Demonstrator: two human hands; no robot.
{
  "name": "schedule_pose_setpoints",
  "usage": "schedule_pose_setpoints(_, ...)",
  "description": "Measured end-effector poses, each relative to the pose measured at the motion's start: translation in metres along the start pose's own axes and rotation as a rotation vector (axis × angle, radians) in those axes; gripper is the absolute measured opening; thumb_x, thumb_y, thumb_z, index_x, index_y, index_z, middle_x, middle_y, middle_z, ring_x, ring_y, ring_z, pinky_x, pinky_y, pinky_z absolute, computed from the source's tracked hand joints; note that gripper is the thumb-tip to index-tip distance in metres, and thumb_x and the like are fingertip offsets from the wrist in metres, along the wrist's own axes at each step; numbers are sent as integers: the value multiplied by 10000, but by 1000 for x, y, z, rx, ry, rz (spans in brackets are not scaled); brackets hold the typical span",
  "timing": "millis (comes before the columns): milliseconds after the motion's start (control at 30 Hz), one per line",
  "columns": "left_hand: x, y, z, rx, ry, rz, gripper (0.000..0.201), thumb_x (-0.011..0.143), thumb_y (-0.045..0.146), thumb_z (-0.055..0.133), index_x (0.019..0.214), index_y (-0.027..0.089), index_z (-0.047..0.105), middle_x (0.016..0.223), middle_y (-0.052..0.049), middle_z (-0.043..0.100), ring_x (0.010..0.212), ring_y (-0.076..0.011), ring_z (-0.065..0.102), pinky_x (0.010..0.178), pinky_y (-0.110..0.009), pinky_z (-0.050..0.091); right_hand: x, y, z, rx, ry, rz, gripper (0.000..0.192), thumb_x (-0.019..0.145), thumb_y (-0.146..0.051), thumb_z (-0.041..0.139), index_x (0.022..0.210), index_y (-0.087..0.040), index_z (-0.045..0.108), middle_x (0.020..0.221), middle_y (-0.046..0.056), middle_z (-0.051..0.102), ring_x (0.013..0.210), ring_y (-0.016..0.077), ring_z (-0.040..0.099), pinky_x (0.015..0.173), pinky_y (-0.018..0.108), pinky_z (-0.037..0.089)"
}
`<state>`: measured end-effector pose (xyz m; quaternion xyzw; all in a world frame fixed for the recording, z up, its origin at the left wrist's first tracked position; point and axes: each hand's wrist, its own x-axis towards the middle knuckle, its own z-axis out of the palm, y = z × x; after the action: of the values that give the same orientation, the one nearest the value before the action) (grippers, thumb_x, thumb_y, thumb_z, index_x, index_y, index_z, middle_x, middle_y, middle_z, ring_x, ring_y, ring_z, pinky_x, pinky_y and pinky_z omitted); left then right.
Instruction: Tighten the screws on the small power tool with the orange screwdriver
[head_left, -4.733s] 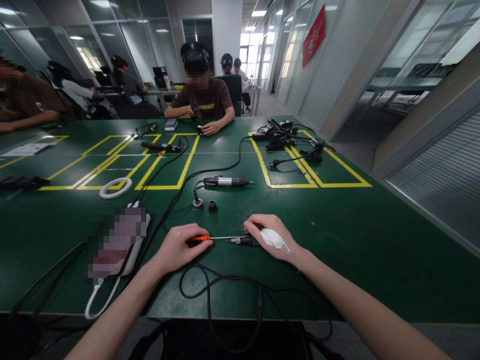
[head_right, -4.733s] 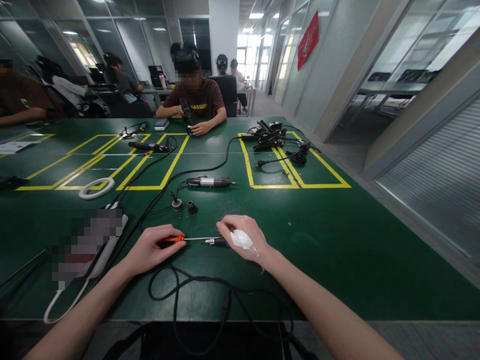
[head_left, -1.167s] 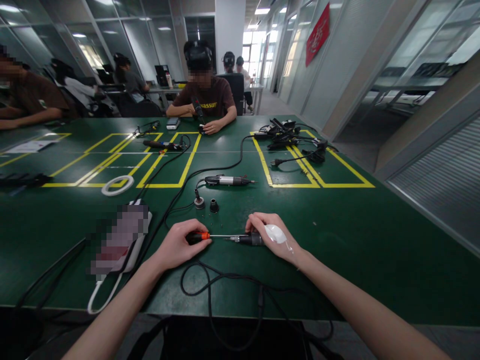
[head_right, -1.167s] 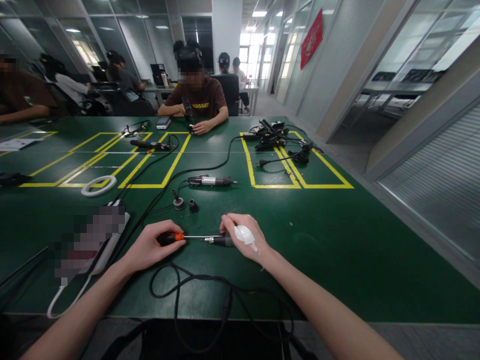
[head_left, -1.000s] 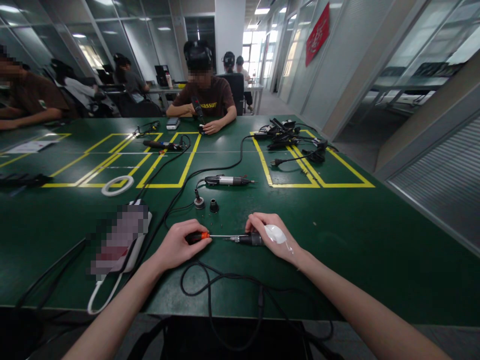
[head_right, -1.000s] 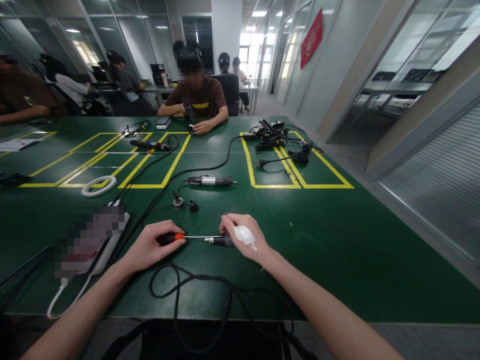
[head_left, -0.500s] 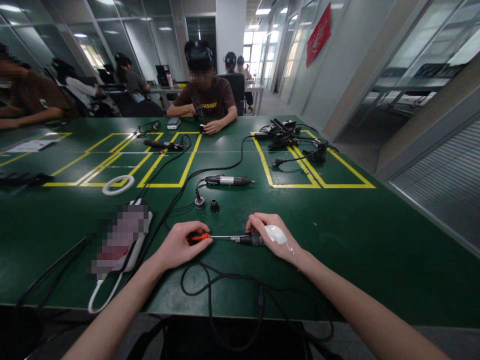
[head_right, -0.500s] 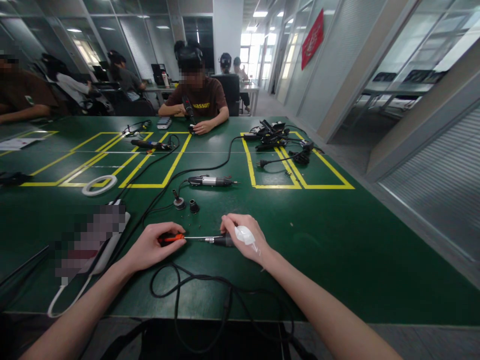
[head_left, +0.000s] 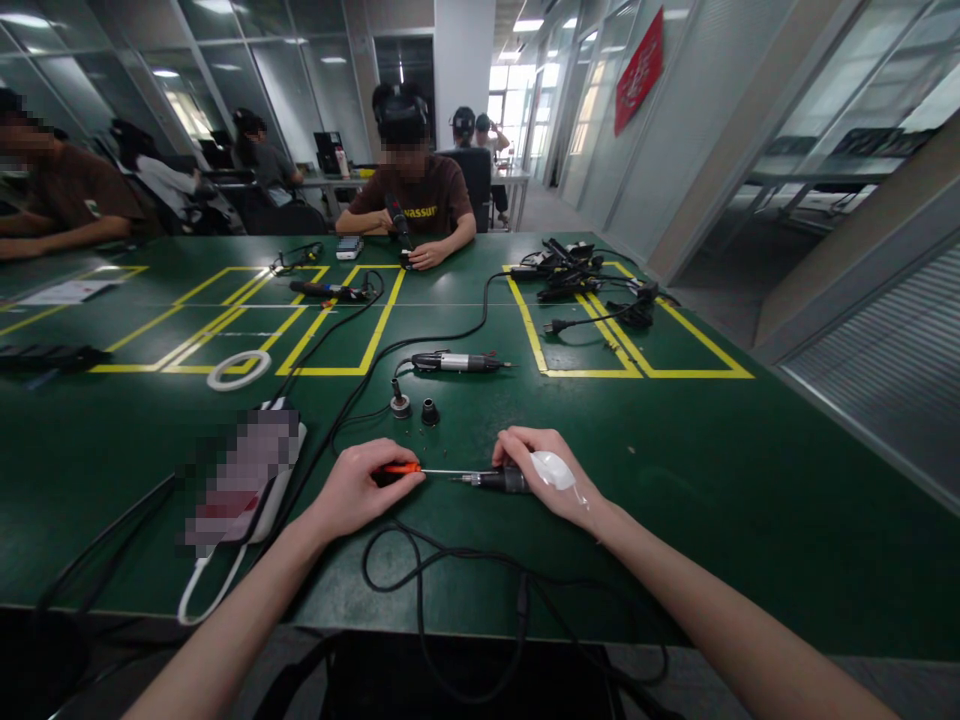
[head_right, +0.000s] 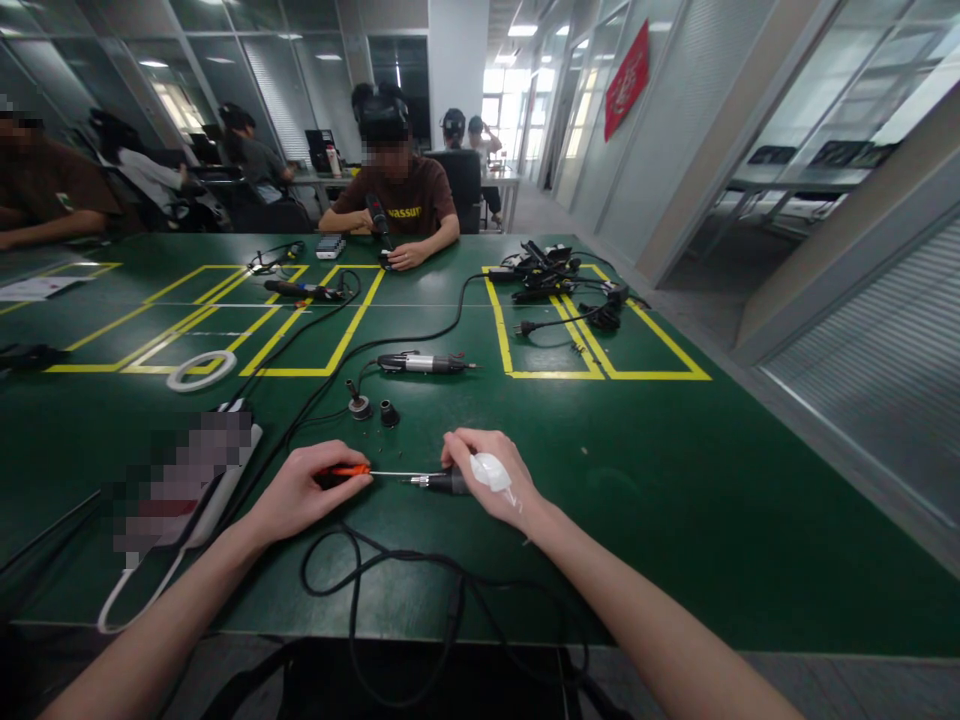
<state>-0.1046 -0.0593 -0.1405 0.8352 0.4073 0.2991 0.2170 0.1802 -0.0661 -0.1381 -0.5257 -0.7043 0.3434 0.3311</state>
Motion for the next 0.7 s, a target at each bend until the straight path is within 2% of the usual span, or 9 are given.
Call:
schedule_pose_setpoints(267, 3, 1, 0, 19, -40, -20, 255, 967, 354, 620, 874, 178, 779, 821, -42, 771, 743, -136, 707, 690, -213, 504, 0, -1, -1, 9, -3, -13, 468, 1024, -447, 428, 697, -212, 667, 759, 49, 754, 746, 215, 688, 743, 326, 486)
schedule_pose_setpoints(533, 0, -1, 4, -27, -3, -77, 137, 823, 288, 726, 889, 172, 695, 797, -8, 741, 703, -128, 681, 682, -211, 516, 0, 0, 0, 18, -4, -2, 471, 1014, -471, 424, 699, -214, 662, 751, 41, 738, 749, 212, 682, 753, 318, 469)
schedule_pose_setpoints(700, 1, 1, 4, -57, -23, -94, 132, 850, 299, 698, 829, 170, 681, 787, -13, 730, 698, -127, 672, 668, -212, 518, 0, -2, -1, 22, -9, -3, 471, 1005, -482, 419, 694, -222, 659, 757, 48, 744, 749, 217, 675, 756, 325, 471)
